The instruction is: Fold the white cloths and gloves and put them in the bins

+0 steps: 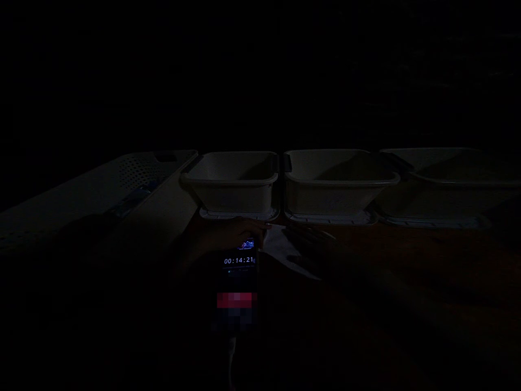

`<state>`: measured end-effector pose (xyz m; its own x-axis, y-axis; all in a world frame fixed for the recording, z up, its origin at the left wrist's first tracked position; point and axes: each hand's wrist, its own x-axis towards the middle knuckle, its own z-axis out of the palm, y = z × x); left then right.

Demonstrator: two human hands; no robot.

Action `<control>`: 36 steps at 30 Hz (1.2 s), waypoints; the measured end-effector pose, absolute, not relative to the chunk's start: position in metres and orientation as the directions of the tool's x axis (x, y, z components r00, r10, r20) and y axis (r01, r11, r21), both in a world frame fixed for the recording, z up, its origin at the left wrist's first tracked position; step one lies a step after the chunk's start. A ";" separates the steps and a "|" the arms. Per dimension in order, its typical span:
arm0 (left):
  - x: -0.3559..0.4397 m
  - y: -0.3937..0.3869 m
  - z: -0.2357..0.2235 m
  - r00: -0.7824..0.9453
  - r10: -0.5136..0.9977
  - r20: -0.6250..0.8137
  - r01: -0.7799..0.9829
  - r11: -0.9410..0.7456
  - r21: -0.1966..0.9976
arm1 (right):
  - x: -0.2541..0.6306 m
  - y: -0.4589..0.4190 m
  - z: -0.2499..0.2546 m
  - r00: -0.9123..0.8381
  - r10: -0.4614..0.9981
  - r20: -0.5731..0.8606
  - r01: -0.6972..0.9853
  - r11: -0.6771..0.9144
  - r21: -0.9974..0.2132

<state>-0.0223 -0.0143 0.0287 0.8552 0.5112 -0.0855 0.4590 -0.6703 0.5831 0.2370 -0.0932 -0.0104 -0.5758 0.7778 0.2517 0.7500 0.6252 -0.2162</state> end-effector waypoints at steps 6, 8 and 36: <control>-0.022 -0.013 0.027 0.854 0.512 -0.092 0.460 -0.659 0.595 | 0.246 -0.080 -0.040 -0.596 0.771 0.222 0.770 0.628 -0.111; -0.022 -0.013 0.026 0.851 0.517 -0.094 0.464 -0.655 0.597 | 0.252 -0.074 -0.049 -0.587 0.775 0.234 0.784 0.616 -0.074; -0.018 -0.012 0.026 0.839 0.533 -0.109 0.485 -0.642 0.594 | 0.226 -0.097 -0.024 -0.668 0.733 0.129 0.730 0.679 -0.080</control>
